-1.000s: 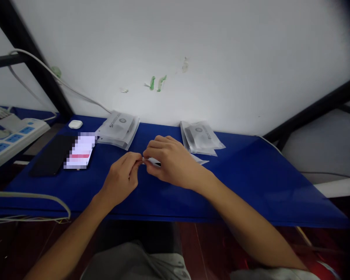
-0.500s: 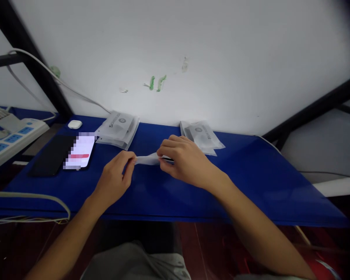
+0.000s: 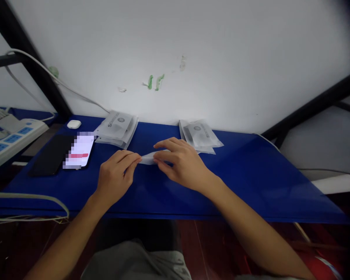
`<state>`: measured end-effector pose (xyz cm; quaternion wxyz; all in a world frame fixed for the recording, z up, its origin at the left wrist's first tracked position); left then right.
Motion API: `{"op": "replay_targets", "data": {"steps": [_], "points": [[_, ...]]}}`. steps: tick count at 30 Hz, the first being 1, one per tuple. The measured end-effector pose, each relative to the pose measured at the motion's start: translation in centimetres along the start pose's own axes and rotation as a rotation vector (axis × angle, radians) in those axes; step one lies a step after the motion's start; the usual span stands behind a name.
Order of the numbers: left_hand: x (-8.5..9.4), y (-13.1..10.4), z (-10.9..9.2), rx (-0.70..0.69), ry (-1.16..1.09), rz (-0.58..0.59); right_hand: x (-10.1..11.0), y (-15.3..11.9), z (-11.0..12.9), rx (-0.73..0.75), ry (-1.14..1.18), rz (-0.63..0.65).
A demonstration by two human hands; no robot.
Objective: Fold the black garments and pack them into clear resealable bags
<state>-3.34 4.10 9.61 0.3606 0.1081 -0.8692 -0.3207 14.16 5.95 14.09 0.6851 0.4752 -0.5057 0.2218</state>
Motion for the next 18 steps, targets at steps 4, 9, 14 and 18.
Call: {"op": "replay_targets", "data": {"steps": [4,9,14,18], "points": [[0.1,-0.2,0.3,-0.012,0.042,-0.027,-0.3,-0.7,0.0,-0.020,-0.015,-0.028],[0.5,-0.4,0.8,-0.014,0.065,-0.041,-0.3,-2.3,-0.6,-0.065,-0.039,-0.034],[0.8,-0.7,1.2,-0.028,0.097,-0.062,-0.2,-4.1,-1.1,-0.090,-0.127,-0.048],[1.0,-1.2,1.6,-0.039,0.113,-0.071,-0.3,-5.3,-1.3,-0.097,-0.193,-0.058]]}}
Point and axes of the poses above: each hand's wrist, its own y-axis towards the middle knuckle, its own x-axis out of the back of the hand, z = x × y, the point moved 3 cm from there along y, towards the middle knuckle, and after that the axes turned 13 degrees about x, right-handed, at the moved point
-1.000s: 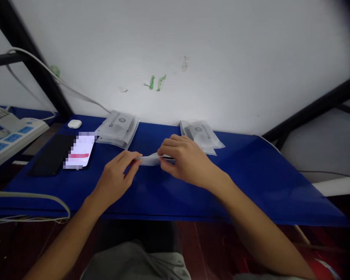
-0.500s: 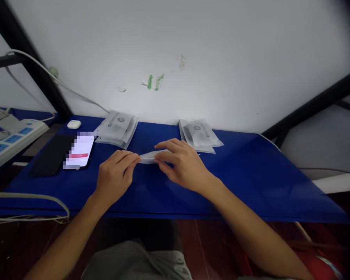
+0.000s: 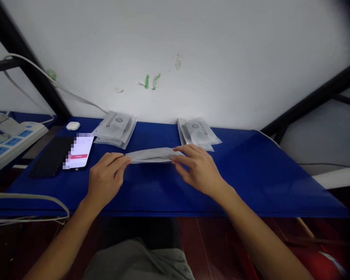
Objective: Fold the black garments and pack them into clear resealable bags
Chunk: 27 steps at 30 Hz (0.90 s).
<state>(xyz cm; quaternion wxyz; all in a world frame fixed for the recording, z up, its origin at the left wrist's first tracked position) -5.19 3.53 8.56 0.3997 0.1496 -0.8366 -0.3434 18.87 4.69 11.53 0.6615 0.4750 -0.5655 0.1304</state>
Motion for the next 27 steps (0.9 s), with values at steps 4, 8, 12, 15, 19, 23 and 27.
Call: {"op": "replay_targets", "data": {"steps": [4,8,12,15,19,23,27], "points": [[0.1,-0.6,0.8,0.018,0.027,0.007,-0.3,-1.1,-0.5,-0.017,-0.058,-0.015],[0.3,-1.0,1.4,0.043,0.040,0.003,-0.6,-2.2,-1.1,-0.056,-0.084,-0.012],[0.5,-1.1,1.5,0.066,0.017,0.117,-0.9,-3.0,-1.5,-0.117,-0.027,0.060],[0.4,-1.2,1.2,0.086,-0.045,0.345,-1.4,-3.3,-1.2,-0.147,0.135,0.180],[-0.6,-1.3,0.8,0.178,-0.028,0.503,-2.5,-2.5,0.0,-0.194,0.254,0.128],[-3.4,-1.6,0.5,0.216,0.089,0.589,-5.0,-1.2,1.4,-0.147,0.255,0.174],[-5.9,-2.3,1.1,0.226,0.160,0.712,-7.3,-0.9,1.7,-0.159,0.247,0.246]]}}
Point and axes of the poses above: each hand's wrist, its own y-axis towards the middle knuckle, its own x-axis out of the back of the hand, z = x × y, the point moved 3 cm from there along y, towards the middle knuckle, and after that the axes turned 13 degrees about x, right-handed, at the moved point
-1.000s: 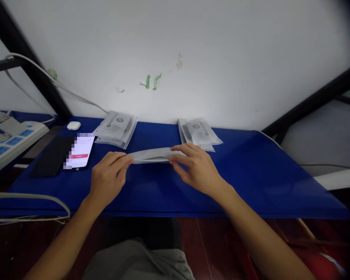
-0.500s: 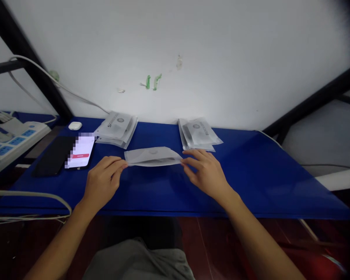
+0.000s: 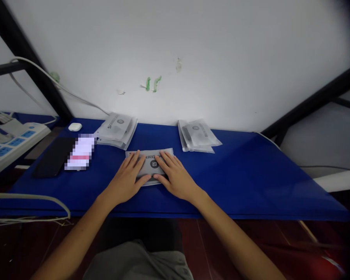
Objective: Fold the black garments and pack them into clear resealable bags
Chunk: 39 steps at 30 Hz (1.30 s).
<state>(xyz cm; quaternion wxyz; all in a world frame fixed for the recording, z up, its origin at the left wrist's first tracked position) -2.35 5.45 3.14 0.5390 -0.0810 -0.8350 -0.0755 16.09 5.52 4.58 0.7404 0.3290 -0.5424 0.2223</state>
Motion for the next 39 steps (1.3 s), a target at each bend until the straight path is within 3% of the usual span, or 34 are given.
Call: {"op": "replay_targets", "data": {"steps": [10,17,29,32,35,39], "points": [[-1.6,-0.1,1.0,0.006,0.015,0.008,-1.4,-0.5,-0.3,-0.009,-0.004,-0.039],[-1.9,-0.1,1.1,-0.004,0.012,-0.040,-1.5,-0.6,-0.5,-0.010,0.011,-0.057],[-1.6,-0.3,1.1,0.023,-0.038,-0.021,-1.3,-0.8,-0.6,-0.065,0.025,-0.150],[-1.1,-0.4,1.0,0.023,-0.100,-0.071,-0.9,-0.9,-0.8,-0.139,0.008,-0.230],[-0.3,-0.7,0.9,0.053,-0.153,-0.207,-0.4,-1.1,-1.2,-0.231,-0.014,-0.311],[0.3,-1.6,0.8,0.149,-0.109,-0.344,0.1,-1.5,-1.6,-0.277,-0.051,-0.312]]}}
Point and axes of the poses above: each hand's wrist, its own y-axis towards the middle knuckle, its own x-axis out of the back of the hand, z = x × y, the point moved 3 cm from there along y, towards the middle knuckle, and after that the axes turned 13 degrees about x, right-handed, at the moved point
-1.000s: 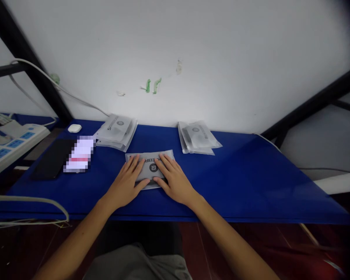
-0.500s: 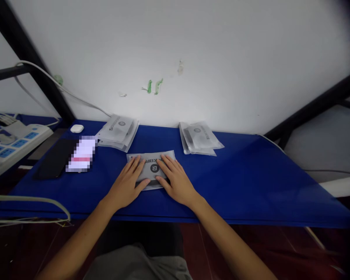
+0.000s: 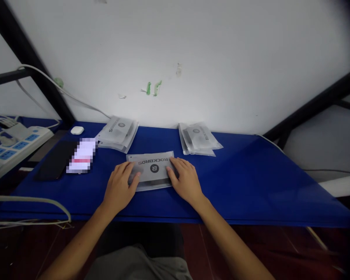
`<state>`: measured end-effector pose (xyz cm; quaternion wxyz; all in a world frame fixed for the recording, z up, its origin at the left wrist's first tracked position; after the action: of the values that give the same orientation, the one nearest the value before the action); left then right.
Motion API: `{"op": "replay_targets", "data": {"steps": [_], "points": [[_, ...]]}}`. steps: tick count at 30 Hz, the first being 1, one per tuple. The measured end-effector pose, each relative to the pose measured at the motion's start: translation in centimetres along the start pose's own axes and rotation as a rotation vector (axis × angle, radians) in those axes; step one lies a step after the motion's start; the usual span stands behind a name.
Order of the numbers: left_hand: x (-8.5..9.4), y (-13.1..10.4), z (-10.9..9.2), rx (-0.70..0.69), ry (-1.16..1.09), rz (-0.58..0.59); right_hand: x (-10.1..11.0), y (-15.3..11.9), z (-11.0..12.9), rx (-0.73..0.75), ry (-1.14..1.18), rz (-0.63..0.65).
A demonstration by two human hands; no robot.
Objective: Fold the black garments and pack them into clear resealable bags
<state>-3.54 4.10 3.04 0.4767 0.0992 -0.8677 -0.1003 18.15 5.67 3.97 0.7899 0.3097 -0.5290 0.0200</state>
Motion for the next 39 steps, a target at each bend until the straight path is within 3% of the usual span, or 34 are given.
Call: {"op": "replay_targets", "data": {"steps": [4,12,18,27,34,39], "points": [[-0.2,-0.9,-0.3,0.023,0.072,0.033,0.3,0.5,-0.4,0.041,-0.017,0.115],[-0.9,-1.1,-1.8,-0.022,0.150,0.121,0.0,4.4,-0.5,0.146,0.018,0.360],[-1.2,-0.4,-1.7,-0.047,0.230,0.128,0.9,3.5,0.0,0.092,-0.081,0.317],[-0.4,1.4,-2.3,0.095,0.379,-0.043,3.2,-0.5,0.6,-0.121,-0.130,0.276],[0.3,0.0,-1.9,0.128,0.231,0.136,3.2,-1.6,0.5,-0.206,-0.007,0.236],[0.1,-0.3,-1.8,0.153,0.116,0.187,2.7,-1.7,0.7,-0.219,0.028,0.236]]}}
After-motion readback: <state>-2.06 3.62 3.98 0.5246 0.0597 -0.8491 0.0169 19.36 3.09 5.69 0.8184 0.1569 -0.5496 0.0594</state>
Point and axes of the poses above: each hand's wrist, its own y-axis towards the middle knuckle, its own x-axis out of the back of the hand, z = x × y, the point moved 3 cm from there along y, towards the middle knuckle, and after that the axes turned 13 degrees about x, right-handed, at the moved point
